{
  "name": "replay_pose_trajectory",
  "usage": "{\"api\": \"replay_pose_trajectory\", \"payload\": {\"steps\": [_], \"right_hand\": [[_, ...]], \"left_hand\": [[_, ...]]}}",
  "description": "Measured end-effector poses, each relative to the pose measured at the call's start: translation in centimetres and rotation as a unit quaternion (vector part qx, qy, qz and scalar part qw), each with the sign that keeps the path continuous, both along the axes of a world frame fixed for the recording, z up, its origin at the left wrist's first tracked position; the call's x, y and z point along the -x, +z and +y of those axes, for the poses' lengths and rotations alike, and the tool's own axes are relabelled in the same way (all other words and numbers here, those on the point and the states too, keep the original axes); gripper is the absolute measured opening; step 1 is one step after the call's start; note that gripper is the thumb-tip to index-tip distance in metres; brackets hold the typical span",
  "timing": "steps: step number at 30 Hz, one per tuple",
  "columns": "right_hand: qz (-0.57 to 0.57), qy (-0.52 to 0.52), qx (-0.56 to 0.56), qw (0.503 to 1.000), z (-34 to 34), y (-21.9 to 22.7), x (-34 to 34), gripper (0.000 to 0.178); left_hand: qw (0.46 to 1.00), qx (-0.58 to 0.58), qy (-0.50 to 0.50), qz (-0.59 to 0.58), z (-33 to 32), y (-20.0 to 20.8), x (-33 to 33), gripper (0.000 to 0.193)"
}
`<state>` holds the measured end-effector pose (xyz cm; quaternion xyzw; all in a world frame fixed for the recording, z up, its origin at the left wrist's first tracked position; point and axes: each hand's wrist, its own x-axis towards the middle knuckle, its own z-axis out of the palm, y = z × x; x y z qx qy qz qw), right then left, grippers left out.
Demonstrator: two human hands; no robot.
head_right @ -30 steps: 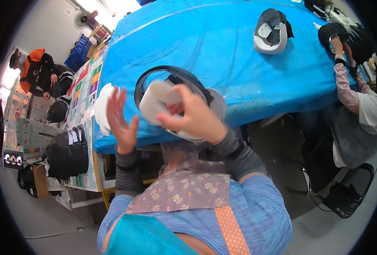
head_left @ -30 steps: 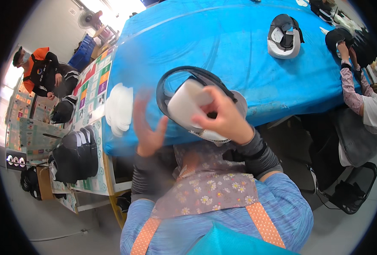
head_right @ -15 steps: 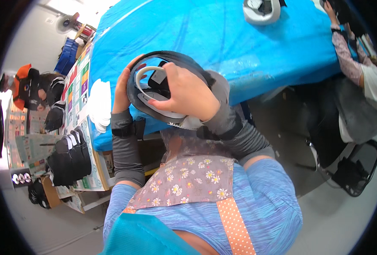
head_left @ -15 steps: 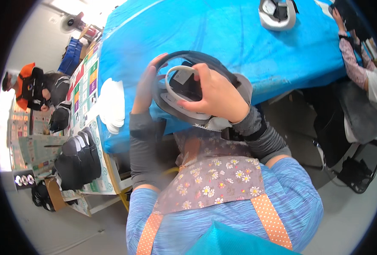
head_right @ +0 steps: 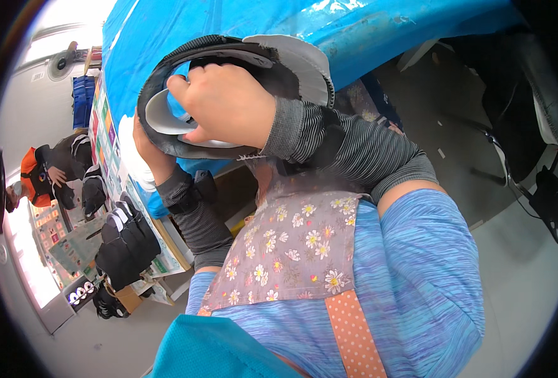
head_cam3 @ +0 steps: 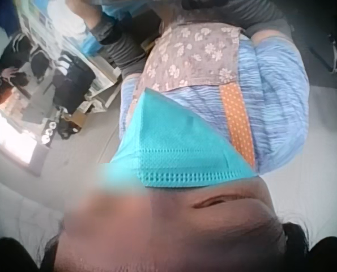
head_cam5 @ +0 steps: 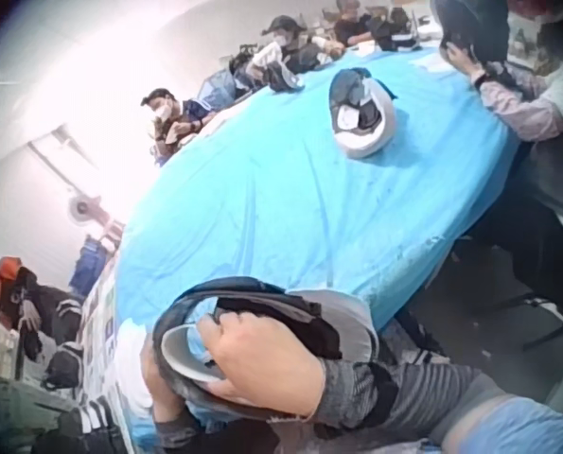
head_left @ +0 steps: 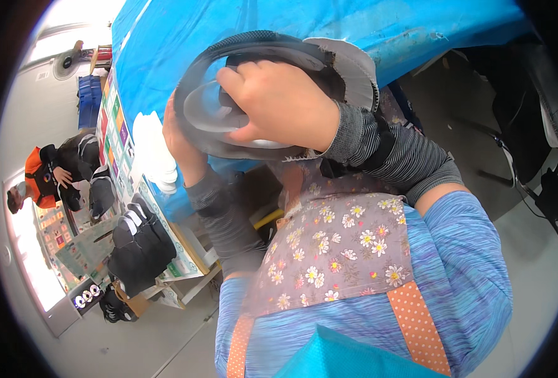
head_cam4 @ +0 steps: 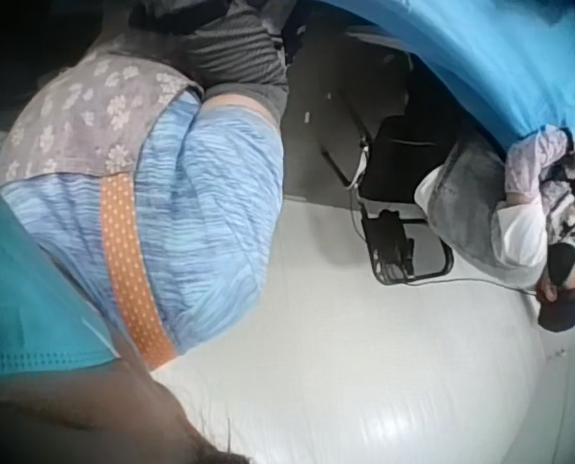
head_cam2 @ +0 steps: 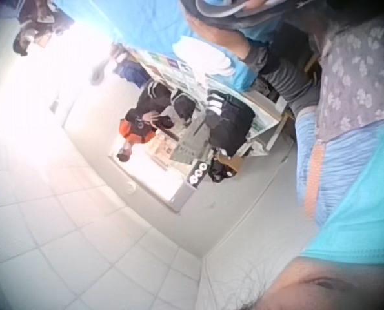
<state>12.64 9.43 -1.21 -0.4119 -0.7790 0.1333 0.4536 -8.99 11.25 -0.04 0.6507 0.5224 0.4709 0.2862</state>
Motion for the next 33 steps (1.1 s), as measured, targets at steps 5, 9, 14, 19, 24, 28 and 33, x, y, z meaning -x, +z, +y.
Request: {"api": "replay_pose_trajectory", "payload": {"steps": [5,9,14,19,24,28,33], "right_hand": [[-0.024,-0.007,-0.009,1.0,0.1,-0.2,0.3,0.058],[-0.022,-0.009,-0.013,1.0,0.2,-0.4,0.3,0.059],[-0.022,-0.008,-0.02,1.0,0.4,-0.6,0.5,0.061],[-0.025,-0.012,-0.026,0.999,0.5,-0.7,0.5,0.063],[-0.04,-0.026,-0.038,0.998,0.3,-0.3,0.7,0.064],[-0.038,-0.023,-0.033,0.998,0.4,-0.3,0.7,0.069],[-0.011,-0.009,-0.024,1.0,0.4,-0.5,0.9,0.079]], "left_hand": [[0.996,-0.014,0.019,0.087,-0.5,-0.4,0.1,0.047],[0.999,0.017,0.022,0.018,-0.5,-0.3,0.0,0.047],[0.998,0.006,0.042,0.054,-0.6,-0.3,-0.2,0.047],[0.999,0.017,0.038,0.032,-0.6,-0.4,-0.4,0.046],[0.998,0.009,0.038,0.04,-0.7,-0.4,-0.2,0.046],[0.998,0.008,0.036,0.058,-0.6,-0.6,0.0,0.045],[0.997,0.006,0.049,0.056,-0.7,-0.7,0.0,0.044]]}}
